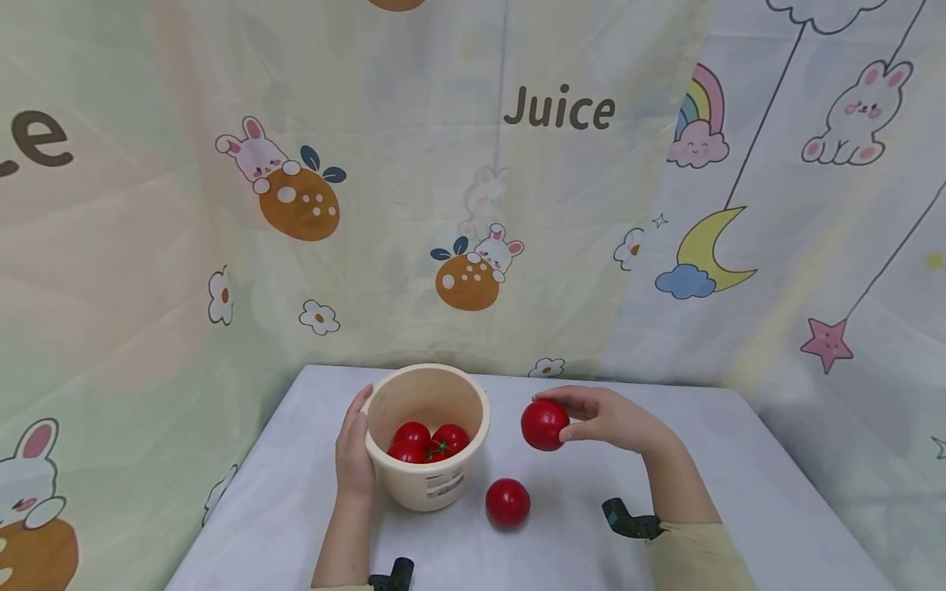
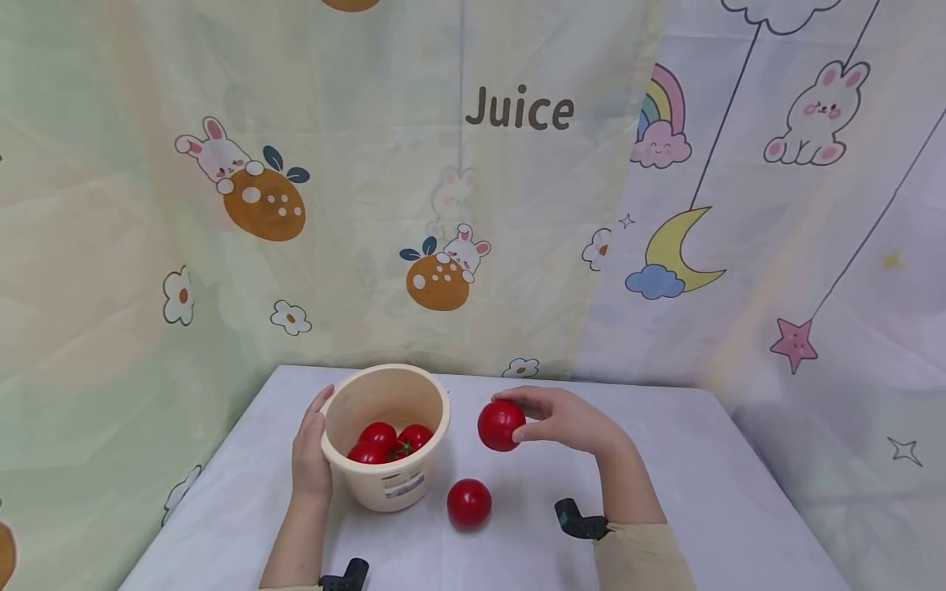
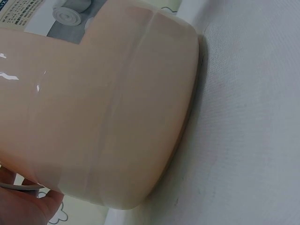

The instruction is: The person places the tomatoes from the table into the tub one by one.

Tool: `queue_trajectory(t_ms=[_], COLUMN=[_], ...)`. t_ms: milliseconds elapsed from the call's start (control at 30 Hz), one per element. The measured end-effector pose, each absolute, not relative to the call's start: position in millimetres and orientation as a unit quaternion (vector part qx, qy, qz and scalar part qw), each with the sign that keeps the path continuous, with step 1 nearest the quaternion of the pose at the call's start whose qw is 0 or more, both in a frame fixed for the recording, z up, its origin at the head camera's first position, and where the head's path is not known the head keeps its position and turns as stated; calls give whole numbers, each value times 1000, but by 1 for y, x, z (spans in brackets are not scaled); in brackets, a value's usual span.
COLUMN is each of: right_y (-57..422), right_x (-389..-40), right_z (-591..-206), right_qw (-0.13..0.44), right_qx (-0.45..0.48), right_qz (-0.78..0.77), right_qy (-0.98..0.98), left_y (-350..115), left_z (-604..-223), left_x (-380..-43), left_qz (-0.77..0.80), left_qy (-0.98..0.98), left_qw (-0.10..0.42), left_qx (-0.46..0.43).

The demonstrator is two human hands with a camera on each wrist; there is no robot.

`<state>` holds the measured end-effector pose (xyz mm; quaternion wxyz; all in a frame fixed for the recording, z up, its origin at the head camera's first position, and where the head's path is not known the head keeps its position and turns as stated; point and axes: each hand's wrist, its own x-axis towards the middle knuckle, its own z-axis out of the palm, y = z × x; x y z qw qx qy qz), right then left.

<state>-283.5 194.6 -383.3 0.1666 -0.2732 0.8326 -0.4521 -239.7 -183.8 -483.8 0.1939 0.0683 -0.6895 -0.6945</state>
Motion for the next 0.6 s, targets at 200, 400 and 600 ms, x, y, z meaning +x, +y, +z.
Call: queue_trajectory(t_ms=[200,400,600], right_y=[188,177,163], right_x=[-290,-299,-308], right_z=[-369,-359,-354], right_qw=[167,170,176], right_qx=[-280,-295,-297], right_qz=[-459,-461,-443], right_qy=[826,819,827], left_y=[-185,-186,-186], left_z=[-486,-487,-488], left_x=[-242,-243,-244], left_qz=[-692,-694,-696], left_qy=[-690,-687,-686], left_qw=[201,205,204], left_qx=[66,66,68])
